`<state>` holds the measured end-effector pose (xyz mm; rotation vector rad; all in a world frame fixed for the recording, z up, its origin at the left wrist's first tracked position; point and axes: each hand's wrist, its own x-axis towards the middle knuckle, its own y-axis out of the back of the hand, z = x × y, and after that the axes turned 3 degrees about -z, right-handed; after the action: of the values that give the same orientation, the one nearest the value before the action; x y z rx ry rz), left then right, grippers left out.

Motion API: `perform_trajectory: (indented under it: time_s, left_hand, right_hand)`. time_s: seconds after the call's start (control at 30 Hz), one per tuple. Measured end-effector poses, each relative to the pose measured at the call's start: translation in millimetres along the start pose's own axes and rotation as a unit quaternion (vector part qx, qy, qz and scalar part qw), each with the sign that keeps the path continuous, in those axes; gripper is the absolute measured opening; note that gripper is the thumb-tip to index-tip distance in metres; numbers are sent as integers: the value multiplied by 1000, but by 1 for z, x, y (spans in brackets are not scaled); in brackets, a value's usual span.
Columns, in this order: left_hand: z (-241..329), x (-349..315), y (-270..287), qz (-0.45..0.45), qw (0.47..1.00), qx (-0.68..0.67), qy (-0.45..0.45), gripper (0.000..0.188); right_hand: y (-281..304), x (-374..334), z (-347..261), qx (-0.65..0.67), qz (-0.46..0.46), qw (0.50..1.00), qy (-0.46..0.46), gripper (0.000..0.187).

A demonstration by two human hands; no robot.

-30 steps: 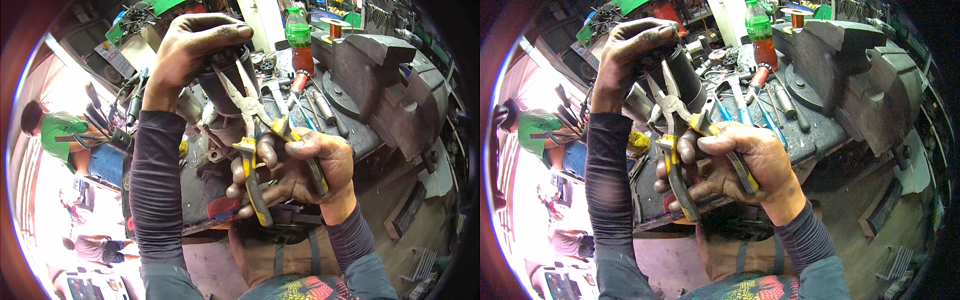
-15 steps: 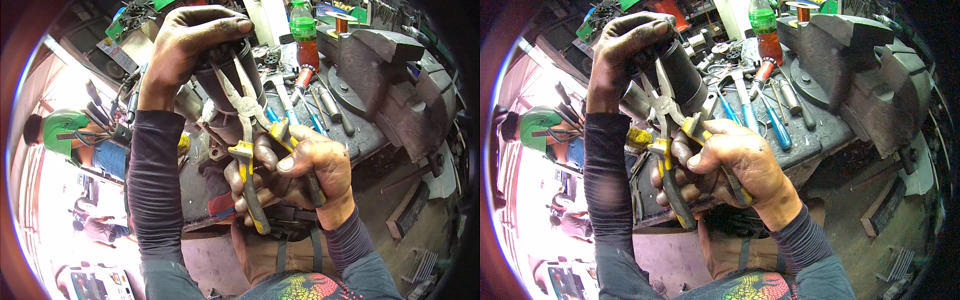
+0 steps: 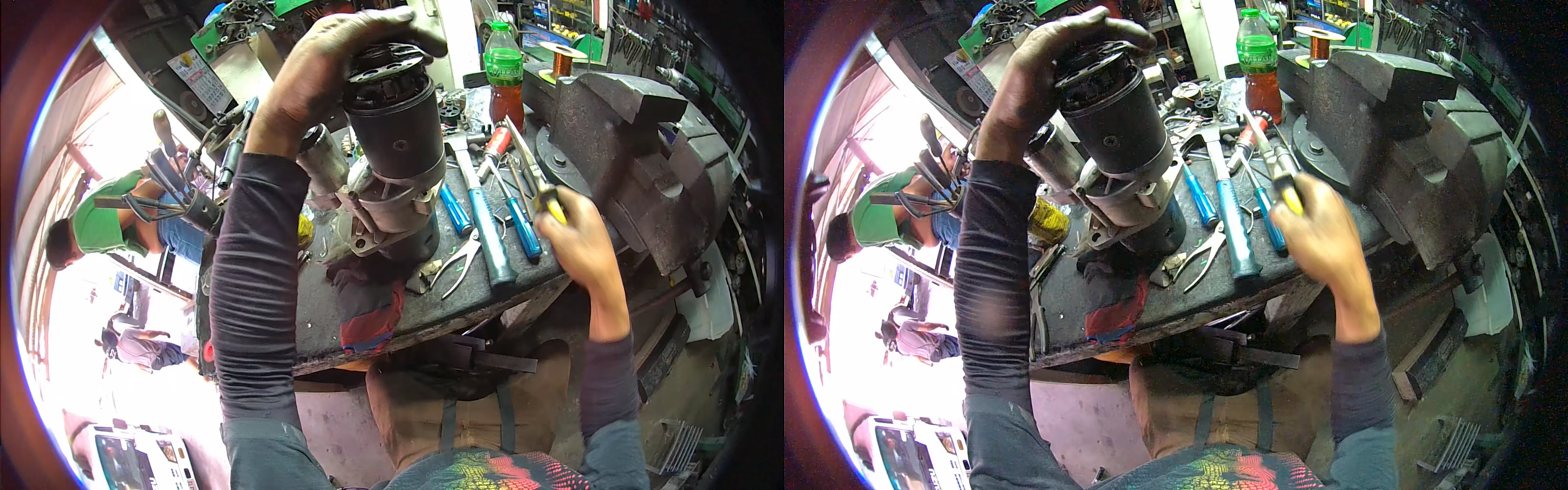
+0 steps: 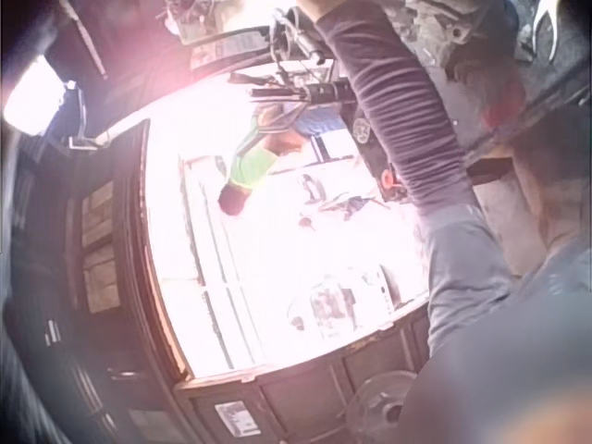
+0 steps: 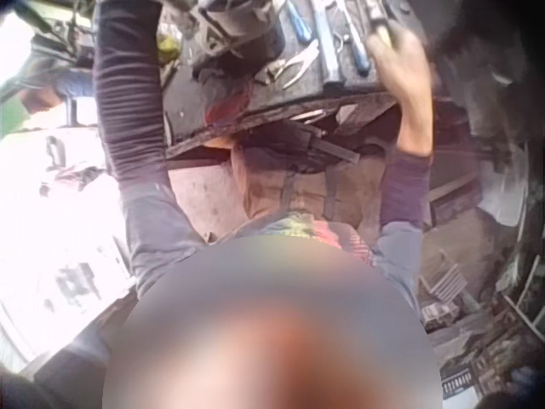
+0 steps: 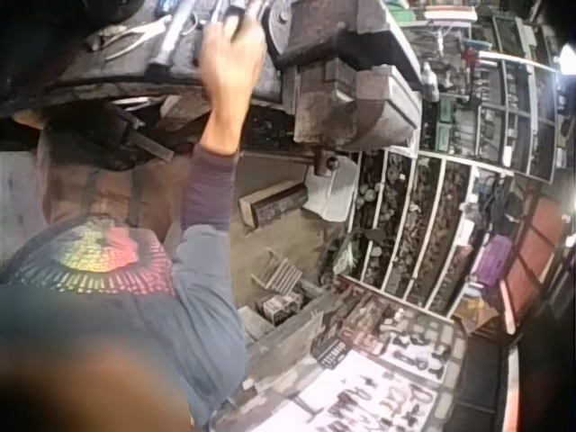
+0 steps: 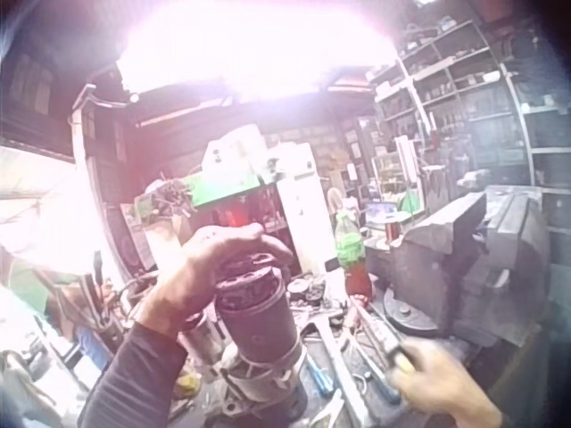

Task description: The person cleans a mechanical component with a cloth, then uses pliers and a screwdriver to manipulate small parts. They attach a metal plate to the component and continue assembling it with various tools.

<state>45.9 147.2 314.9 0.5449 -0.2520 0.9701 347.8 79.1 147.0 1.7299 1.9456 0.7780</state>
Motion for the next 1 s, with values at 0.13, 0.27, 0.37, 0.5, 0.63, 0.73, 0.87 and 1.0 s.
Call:
perform_trajectory:
  time_s: [0.13, 0.27, 0.37, 0.5, 0.63, 0.73, 0.87, 1.0]
  left_hand:
    - [21, -6, 3, -14, 1000, 4, -25, 53]
    - [29, -7, -8, 25, 986, 154, 55, 45]
    - [35, -2, -15, -16, 989, 97, 109, 40]
    - [24, -1, -28, 90, 979, 153, 102, 30]
    - [19, 0, -19, 49, 989, 135, 45, 26]
    - [13, 0, -10, 3, 993, 118, 12, 21]
    - [6, 1, 1, -28, 991, 134, -1, 23]
    - [0, 9, 9, -66, 983, 165, -41, 25]
  right_hand:
    - [-14, 66, 23, -288, 72, 955, -1, 39]
    - [-27, 64, -7, -208, 203, 948, 132, 59]
    - [-51, 60, -65, 172, 124, 929, 303, 87]
    - [-80, 83, -122, 298, 102, 876, 364, 92]
    - [-86, 92, -132, 320, 121, 875, 344, 86]
    - [-83, 88, -129, 298, 121, 877, 355, 73]
    - [-80, 84, -130, 293, 117, 888, 335, 75]
    - [-77, 82, -131, 287, 95, 901, 311, 87]
